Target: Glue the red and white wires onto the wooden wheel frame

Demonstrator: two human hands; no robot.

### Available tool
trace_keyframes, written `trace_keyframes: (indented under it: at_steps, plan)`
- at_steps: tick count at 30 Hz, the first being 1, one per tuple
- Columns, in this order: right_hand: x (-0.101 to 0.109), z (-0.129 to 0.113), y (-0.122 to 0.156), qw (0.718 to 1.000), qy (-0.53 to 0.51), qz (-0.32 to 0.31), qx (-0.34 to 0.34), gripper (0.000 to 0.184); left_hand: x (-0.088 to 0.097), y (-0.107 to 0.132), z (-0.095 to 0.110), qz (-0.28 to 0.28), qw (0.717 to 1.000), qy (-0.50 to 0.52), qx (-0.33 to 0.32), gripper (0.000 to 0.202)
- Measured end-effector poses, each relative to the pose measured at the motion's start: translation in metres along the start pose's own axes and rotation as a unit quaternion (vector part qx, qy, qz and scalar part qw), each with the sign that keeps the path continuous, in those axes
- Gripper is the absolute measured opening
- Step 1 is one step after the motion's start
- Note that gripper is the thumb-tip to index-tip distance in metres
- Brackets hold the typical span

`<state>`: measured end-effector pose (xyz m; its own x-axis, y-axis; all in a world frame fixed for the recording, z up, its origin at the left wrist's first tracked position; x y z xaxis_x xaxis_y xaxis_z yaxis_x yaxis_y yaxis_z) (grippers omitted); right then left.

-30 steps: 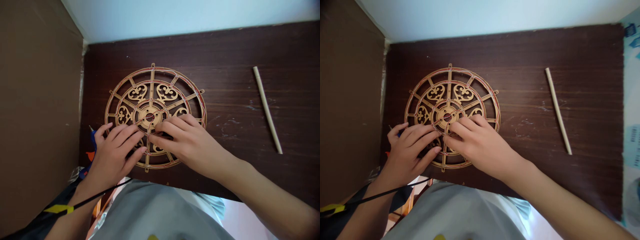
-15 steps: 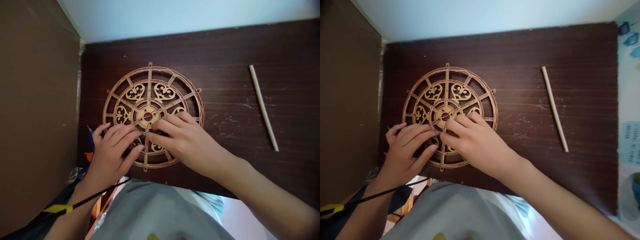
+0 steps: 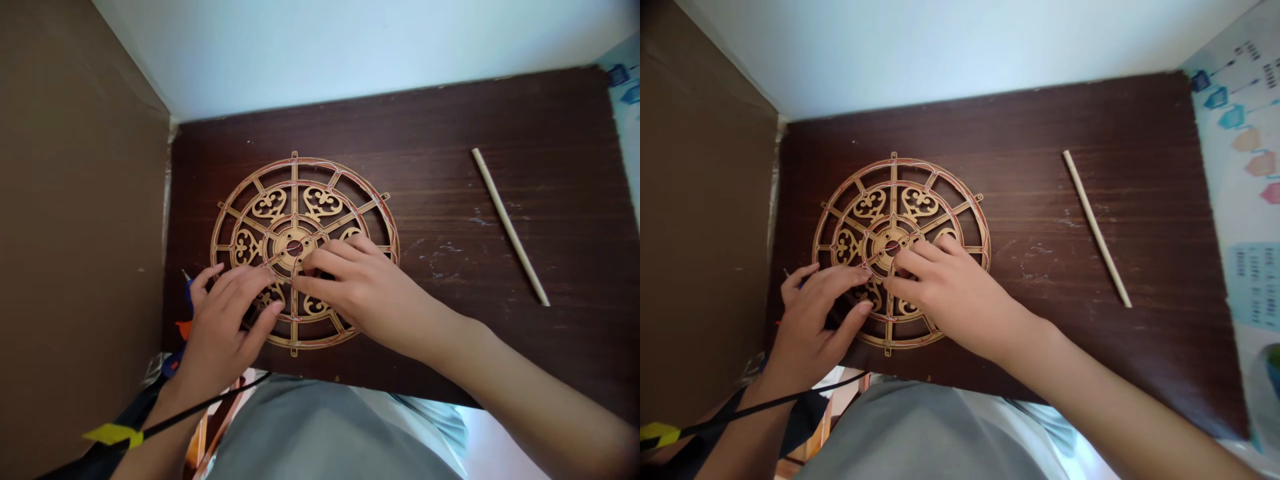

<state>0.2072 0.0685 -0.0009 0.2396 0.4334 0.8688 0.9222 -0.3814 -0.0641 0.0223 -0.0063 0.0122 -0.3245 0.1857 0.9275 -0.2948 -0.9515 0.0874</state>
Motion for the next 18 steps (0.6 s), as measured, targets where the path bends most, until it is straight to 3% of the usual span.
trace_keyframes:
  at_steps: [12,18]
  plan:
    - [-0.002,0.006,0.0,0.999,-0.033,0.017,0.002,0.03,0.013,0.003,0.013,0.052,0.997,-0.044,-0.022,0.017]
    - [-0.003,0.008,-0.002,0.997,-0.072,0.01,-0.01,0.023,0.01,0.005,0.019,0.041,0.998,-0.028,-0.044,0.014]
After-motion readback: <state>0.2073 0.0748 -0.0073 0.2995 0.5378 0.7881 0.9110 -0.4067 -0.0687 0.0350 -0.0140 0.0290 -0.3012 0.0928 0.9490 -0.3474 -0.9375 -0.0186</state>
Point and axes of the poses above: each hand's wrist, its own y-axis away from the middle knuckle, its own x-axis out of the back of the hand, z = x × y, the point moved 5 cm from there along -y, towards the middle knuckle, and after that the axes turned 12 degrees about -z, right-handed, at the moved point
